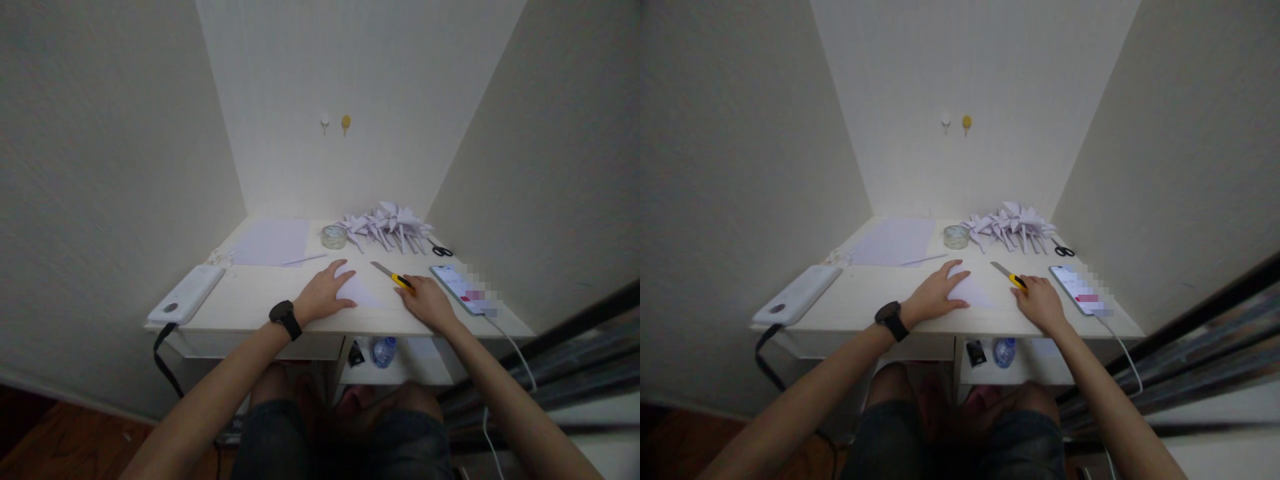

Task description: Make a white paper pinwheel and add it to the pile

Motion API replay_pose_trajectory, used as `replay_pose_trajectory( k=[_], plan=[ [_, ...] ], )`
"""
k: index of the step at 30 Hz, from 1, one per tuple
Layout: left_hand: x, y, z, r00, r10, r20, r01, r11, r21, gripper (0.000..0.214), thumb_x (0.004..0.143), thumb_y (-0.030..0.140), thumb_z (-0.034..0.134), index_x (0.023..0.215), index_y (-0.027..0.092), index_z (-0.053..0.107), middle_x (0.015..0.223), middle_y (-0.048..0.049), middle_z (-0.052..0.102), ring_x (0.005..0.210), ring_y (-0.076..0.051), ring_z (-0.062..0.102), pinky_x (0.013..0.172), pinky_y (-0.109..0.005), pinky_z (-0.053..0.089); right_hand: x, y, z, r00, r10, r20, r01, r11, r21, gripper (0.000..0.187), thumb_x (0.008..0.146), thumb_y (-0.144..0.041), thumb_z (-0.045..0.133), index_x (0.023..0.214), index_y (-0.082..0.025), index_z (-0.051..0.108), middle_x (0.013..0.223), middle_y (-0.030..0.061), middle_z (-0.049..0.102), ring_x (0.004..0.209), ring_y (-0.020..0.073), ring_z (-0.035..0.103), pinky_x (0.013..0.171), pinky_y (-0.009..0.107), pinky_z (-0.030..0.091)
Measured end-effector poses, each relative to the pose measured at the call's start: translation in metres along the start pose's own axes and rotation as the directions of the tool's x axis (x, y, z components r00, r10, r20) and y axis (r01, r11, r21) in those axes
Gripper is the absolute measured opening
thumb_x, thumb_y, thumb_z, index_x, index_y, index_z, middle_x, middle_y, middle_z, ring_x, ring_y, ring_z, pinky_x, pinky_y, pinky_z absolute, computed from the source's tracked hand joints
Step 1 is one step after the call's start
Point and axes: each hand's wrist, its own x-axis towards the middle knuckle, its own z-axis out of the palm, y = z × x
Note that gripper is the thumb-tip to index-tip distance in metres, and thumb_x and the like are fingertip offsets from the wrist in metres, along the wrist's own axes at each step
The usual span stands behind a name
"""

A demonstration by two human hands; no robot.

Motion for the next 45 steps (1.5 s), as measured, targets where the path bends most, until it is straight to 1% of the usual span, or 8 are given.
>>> replay_pose_trajectory(
  k=[4,11,14,22,27,35,40,45],
  plan=[
    [0.002,0.0,0.0,0.997,-0.016,-0.072,0.012,0.998,-0.056,0.081,0.072,0.05,0.079,0.14,0.019,0.049,0.154,-0.0191,0.027,0.134,-0.035,0.043,0.108,-0.049,0.042,-0.004,0.001,-0.001,1.0,0.018,0.004,-0.018,0.997,0.07,0.035,0.093,-0.031,0.048,0.112,-0.014,0.071,0.107,0.0157,0.072,0.099,0.0309,0.065,0.087,0.045,0.052],
    [0.002,-0.003,0.0,0.991,-0.098,-0.096,0.084,0.985,-0.148,0.073,0.068,0.04,0.084,0.133,0.02,0.056,0.151,-0.0152,0.033,0.111,-0.028,0.058,0.103,-0.047,0.049,-0.009,-0.004,-0.013,0.981,-0.192,-0.029,0.191,0.928,0.32,0.03,0.089,-0.029,0.054,0.11,-0.02,0.074,0.108,0.0099,0.074,0.101,0.0263,0.066,0.091,0.042,0.053],
    [0.002,-0.006,0.001,0.99,-0.102,-0.1,0.088,0.987,-0.136,0.068,0.07,0.04,0.083,0.131,0.021,0.059,0.15,-0.0139,0.036,0.114,-0.028,0.058,0.103,-0.045,0.049,-0.009,-0.003,-0.016,0.971,-0.24,-0.014,0.23,0.91,0.345,0.03,0.086,-0.023,0.054,0.108,-0.022,0.075,0.107,0.009,0.074,0.101,0.026,0.066,0.091,0.043,0.054],
    [0.0,-0.001,-0.005,0.995,0.033,-0.095,-0.027,0.997,0.066,0.042,0.083,0.042,0.069,0.119,0.02,0.07,0.156,-0.0132,0.036,0.142,-0.034,0.035,0.117,-0.053,0.028,-0.006,-0.002,-0.018,0.956,-0.29,0.046,0.249,0.885,0.393,0.031,0.082,-0.018,0.055,0.104,-0.022,0.077,0.105,0.0082,0.075,0.099,0.0258,0.067,0.091,0.043,0.055],
    [0.003,0.008,0.0,0.976,0.208,0.071,-0.213,0.974,0.078,0.042,0.097,0.04,0.048,0.136,0.027,0.057,0.157,-0.0061,0.037,0.148,-0.028,0.025,0.119,-0.055,0.02,-0.005,-0.01,-0.016,0.964,-0.256,0.066,0.21,0.893,0.397,0.03,0.081,-0.019,0.057,0.104,-0.024,0.076,0.105,0.0067,0.076,0.099,0.0255,0.068,0.091,0.043,0.054],
    [0.0,-0.001,0.012,0.969,0.073,0.235,-0.1,0.989,0.108,0.051,0.103,0.045,0.025,0.148,0.028,0.042,0.156,-0.009,0.037,0.146,-0.029,0.03,0.116,-0.056,0.022,-0.006,-0.006,-0.02,0.961,-0.252,0.113,0.178,0.879,0.442,0.028,0.082,-0.022,0.06,0.104,-0.024,0.077,0.105,0.0062,0.076,0.099,0.0252,0.068,0.091,0.042,0.054],
    [-0.002,-0.002,0.01,0.974,0.038,0.224,-0.068,0.989,0.13,0.053,0.102,0.048,0.025,0.147,0.026,0.043,0.156,-0.0104,0.038,0.144,-0.029,0.033,0.115,-0.054,0.024,-0.009,0.001,-0.021,0.96,-0.256,0.117,0.174,0.867,0.467,0.028,0.081,-0.022,0.06,0.103,-0.024,0.077,0.104,0.0059,0.076,0.1,0.0249,0.068,0.093,0.041,0.054],
    [0.005,0.013,0.007,0.991,-0.024,0.134,-0.004,0.979,0.204,0.053,0.1,0.052,0.029,0.136,0.024,0.057,0.143,-0.0124,0.053,0.13,-0.034,0.046,0.103,-0.054,0.036,-0.008,-0.002,-0.021,0.96,-0.254,0.12,0.171,0.866,0.47,0.027,0.081,-0.021,0.061,0.103,-0.023,0.077,0.105,0.0059,0.076,0.099,0.0247,0.069,0.092,0.041,0.054]
  ],
)
